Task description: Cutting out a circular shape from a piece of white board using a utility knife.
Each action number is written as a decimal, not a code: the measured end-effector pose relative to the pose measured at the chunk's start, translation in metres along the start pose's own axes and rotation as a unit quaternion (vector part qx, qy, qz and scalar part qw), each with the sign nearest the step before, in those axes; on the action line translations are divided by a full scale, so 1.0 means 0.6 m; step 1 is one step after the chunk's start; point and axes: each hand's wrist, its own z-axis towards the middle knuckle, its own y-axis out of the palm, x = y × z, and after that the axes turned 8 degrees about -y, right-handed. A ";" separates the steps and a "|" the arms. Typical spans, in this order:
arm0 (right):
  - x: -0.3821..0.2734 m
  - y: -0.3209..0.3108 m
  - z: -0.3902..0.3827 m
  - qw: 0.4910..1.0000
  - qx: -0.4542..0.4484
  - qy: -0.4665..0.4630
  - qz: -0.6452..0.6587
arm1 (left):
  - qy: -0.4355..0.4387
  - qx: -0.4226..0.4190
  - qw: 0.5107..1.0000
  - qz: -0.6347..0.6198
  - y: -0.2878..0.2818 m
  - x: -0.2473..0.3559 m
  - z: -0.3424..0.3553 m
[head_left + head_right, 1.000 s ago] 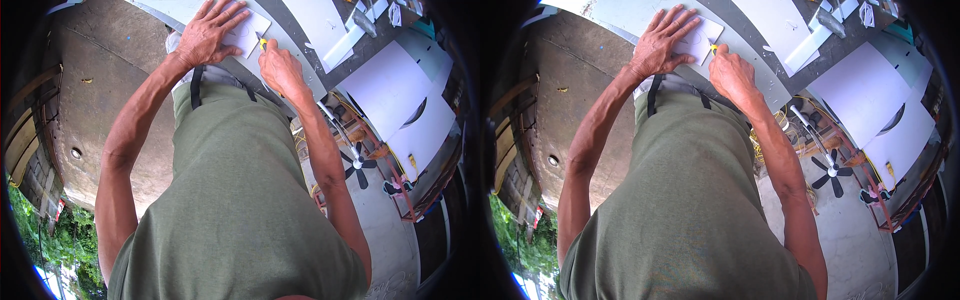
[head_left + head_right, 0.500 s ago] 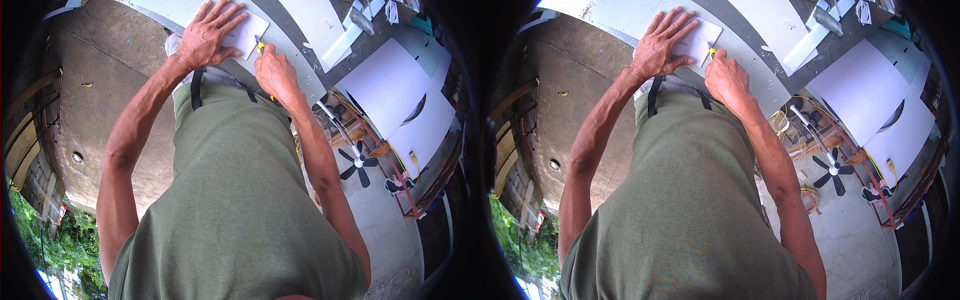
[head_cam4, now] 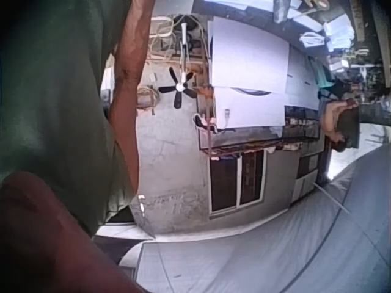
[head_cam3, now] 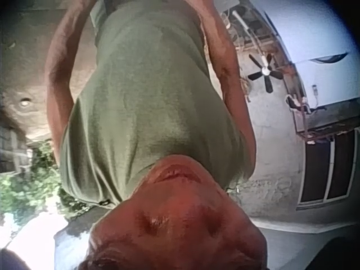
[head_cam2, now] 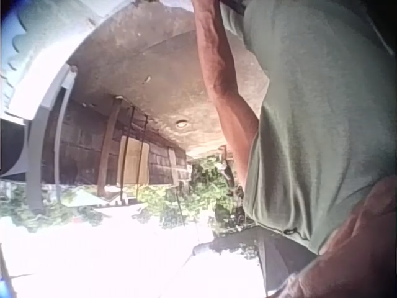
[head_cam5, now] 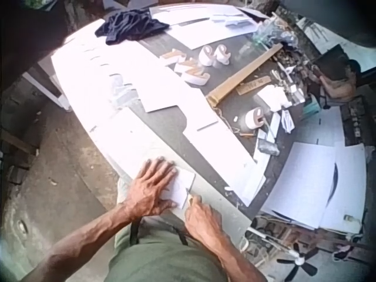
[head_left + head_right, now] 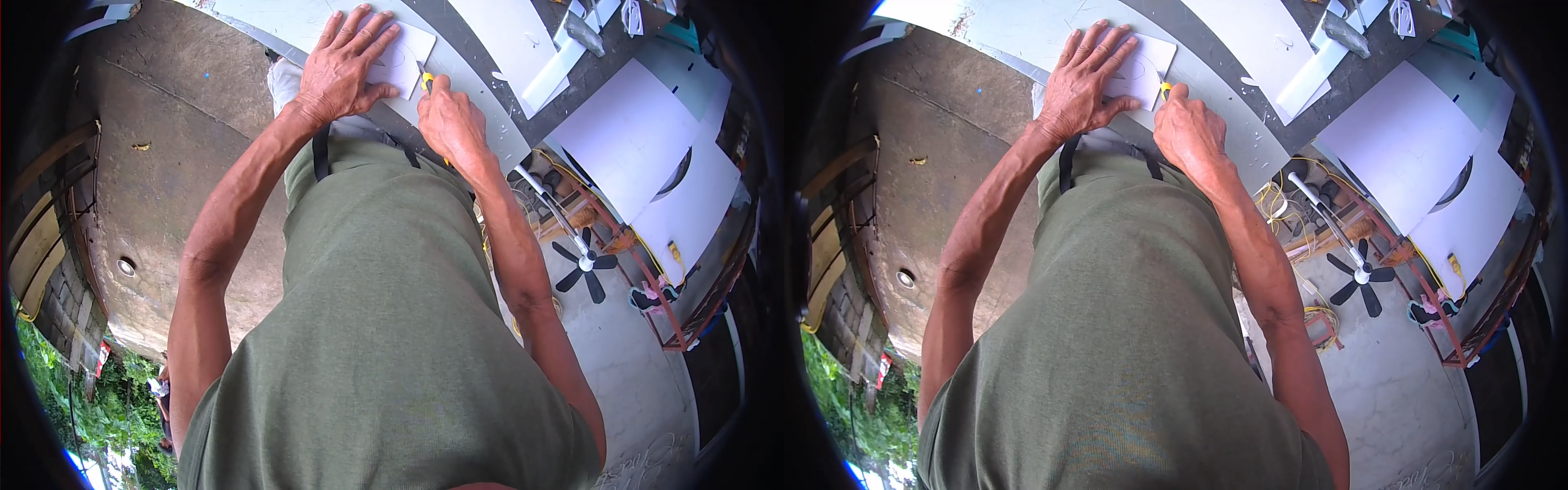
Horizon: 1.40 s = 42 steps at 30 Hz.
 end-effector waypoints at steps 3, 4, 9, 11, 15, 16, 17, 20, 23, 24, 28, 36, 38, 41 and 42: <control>0.028 -0.039 0.013 0.995 -0.017 -0.074 -0.066 | -0.063 0.033 0.997 -0.018 0.011 0.029 -0.022; 0.041 -0.045 0.019 0.989 -0.007 -0.113 -0.100 | -0.103 0.054 0.993 -0.029 0.012 0.038 -0.024; 0.061 -0.069 0.041 0.975 -0.025 -0.174 -0.136 | -0.048 0.035 0.998 0.003 0.012 0.025 -0.003; 0.062 -0.065 0.043 0.978 -0.051 -0.153 -0.128 | 0.026 0.008 0.999 0.025 0.014 0.013 -0.002; 0.054 -0.043 0.037 0.987 -0.038 -0.126 -0.094 | 0.018 0.019 0.999 0.038 0.011 0.018 0.001; 0.051 -0.039 0.035 0.989 -0.032 -0.115 -0.082 | 0.017 0.017 0.999 0.039 0.012 0.018 0.002; 0.049 -0.036 0.034 0.992 -0.026 -0.103 -0.071 | 0.018 0.021 0.999 0.036 0.013 0.020 0.002; 0.045 -0.034 0.035 0.992 -0.033 -0.104 -0.063 | 0.020 0.024 0.999 0.025 0.013 0.019 0.002; 0.043 -0.039 0.034 0.992 -0.035 -0.105 -0.062 | 0.017 0.023 0.999 0.019 0.009 0.022 0.002; 0.044 -0.038 0.033 0.992 -0.035 -0.106 -0.061 | 0.018 0.022 0.999 0.021 0.009 0.023 0.003; 0.042 -0.035 0.030 0.994 -0.034 -0.096 -0.050 | 0.016 0.016 0.999 0.028 0.007 0.023 0.003; 0.041 -0.029 0.029 0.995 -0.034 -0.088 -0.027 | 0.020 0.019 0.999 0.025 0.005 0.023 0.004; 0.040 -0.027 0.028 0.995 -0.033 -0.085 -0.027 | 0.020 0.022 0.999 0.021 0.006 0.022 0.005; 0.036 -0.025 0.024 0.997 -0.030 -0.074 -0.022 | 0.020 0.025 0.999 0.017 0.006 0.024 0.005; 0.036 -0.024 0.023 0.997 -0.030 -0.073 -0.022 | 0.021 0.024 0.999 0.017 0.007 0.024 0.004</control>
